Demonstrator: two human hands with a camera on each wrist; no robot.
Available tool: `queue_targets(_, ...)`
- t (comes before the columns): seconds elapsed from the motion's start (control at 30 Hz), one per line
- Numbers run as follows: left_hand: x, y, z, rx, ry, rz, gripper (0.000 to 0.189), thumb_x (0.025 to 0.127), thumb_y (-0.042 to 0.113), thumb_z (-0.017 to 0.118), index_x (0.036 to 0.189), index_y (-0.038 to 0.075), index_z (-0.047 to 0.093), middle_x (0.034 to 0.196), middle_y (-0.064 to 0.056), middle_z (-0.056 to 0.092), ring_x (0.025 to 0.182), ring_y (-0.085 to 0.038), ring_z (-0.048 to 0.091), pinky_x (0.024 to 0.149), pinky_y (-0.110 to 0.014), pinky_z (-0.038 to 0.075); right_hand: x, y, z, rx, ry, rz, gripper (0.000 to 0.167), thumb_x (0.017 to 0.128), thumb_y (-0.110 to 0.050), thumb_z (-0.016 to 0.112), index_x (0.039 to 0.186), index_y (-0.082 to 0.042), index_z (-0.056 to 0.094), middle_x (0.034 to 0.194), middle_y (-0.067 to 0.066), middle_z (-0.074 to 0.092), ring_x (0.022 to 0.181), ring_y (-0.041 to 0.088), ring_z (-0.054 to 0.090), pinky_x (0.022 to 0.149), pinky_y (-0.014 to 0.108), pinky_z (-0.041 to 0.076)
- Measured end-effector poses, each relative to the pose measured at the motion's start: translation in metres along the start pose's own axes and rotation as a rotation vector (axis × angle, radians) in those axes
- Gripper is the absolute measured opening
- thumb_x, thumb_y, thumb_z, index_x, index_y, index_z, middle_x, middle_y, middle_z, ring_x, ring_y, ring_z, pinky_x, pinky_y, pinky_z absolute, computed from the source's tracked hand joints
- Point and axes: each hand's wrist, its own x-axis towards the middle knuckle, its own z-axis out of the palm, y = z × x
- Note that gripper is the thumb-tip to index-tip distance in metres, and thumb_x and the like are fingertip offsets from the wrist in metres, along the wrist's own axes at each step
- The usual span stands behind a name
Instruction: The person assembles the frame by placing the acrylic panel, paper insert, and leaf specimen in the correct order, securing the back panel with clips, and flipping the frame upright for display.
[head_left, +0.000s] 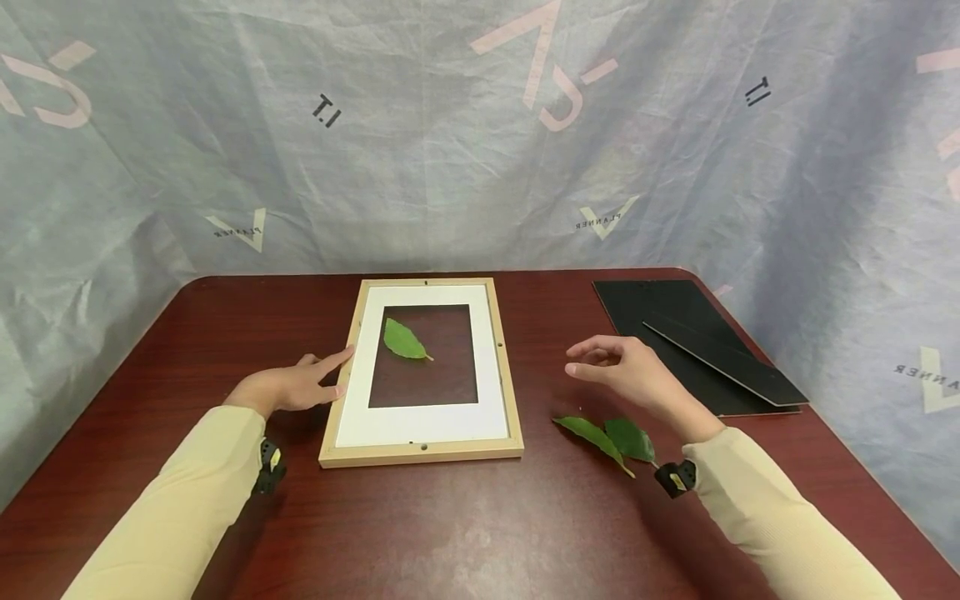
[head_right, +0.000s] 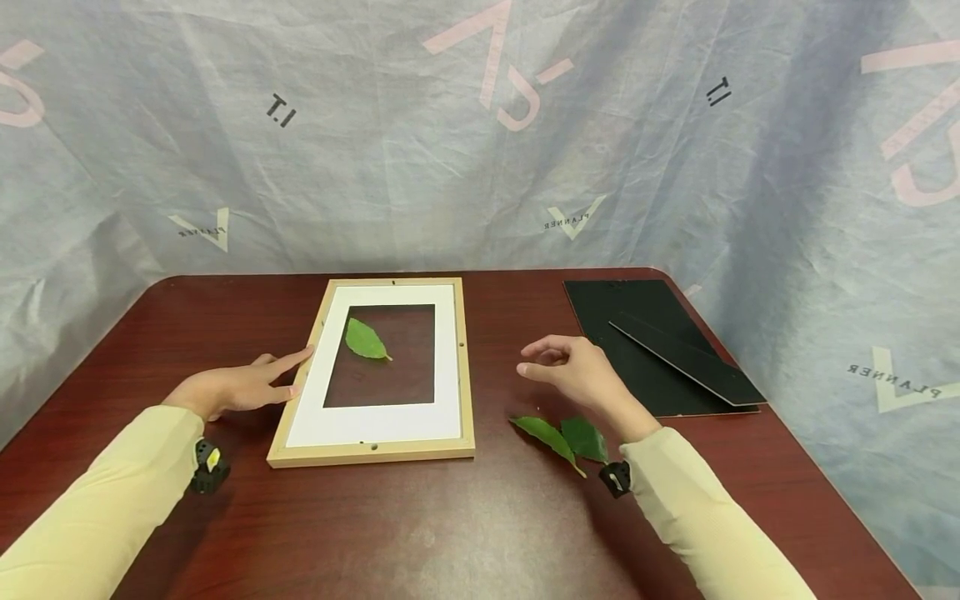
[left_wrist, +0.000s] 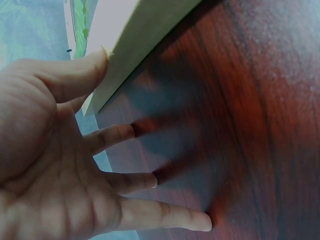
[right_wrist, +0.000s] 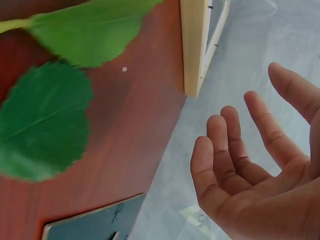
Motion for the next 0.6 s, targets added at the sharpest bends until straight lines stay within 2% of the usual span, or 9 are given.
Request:
queue_targets(0.3,0.004,-0.002,0.001,-0.002,-0.005,0.001,0.074,0.108,0.026,0.051,0.162,0.006,0.004,0.154,-0.048,-0.003,0.144,-0.064,0.004,0.112,-0.072,0.016,-0.024,0.018,-0.005,0.002,0.014,0.010,0.041,0.095,-0.034,0.074,0.126,-0.008,0.070,0.115,0.008,0.069,0.095,0.029,0.065,0.078,0.042,0.053)
queue_targets(0.43,0.002,0.000,0.000,0.014,0.004,0.007,0.074,0.108,0.024,0.052,0.161,0.003,0.006,0.152,-0.050,-0.003,0.142,-0.066,0.004,0.110,-0.074,0.016,-0.035,0.028,-0.005,-0.004,0.025,0.031,0.040,0.094,-0.032,0.075,0.124,-0.006,0.071,0.107,0.007,0.071,0.089,0.029,0.066,0.073,0.038,0.053)
queue_targets(0.6,-0.001,0.000,-0.001,0.001,0.000,-0.001,0.073,0.108,0.022,0.051,0.161,0.003,0.004,0.152,-0.050,-0.006,0.143,-0.065,0.000,0.111,-0.075,0.014,-0.048,0.037,-0.004,-0.046,0.051,0.046,0.038,0.094,-0.033,0.075,0.121,-0.007,0.073,0.093,0.006,0.069,0.078,0.023,0.060,0.065,0.033,0.048)
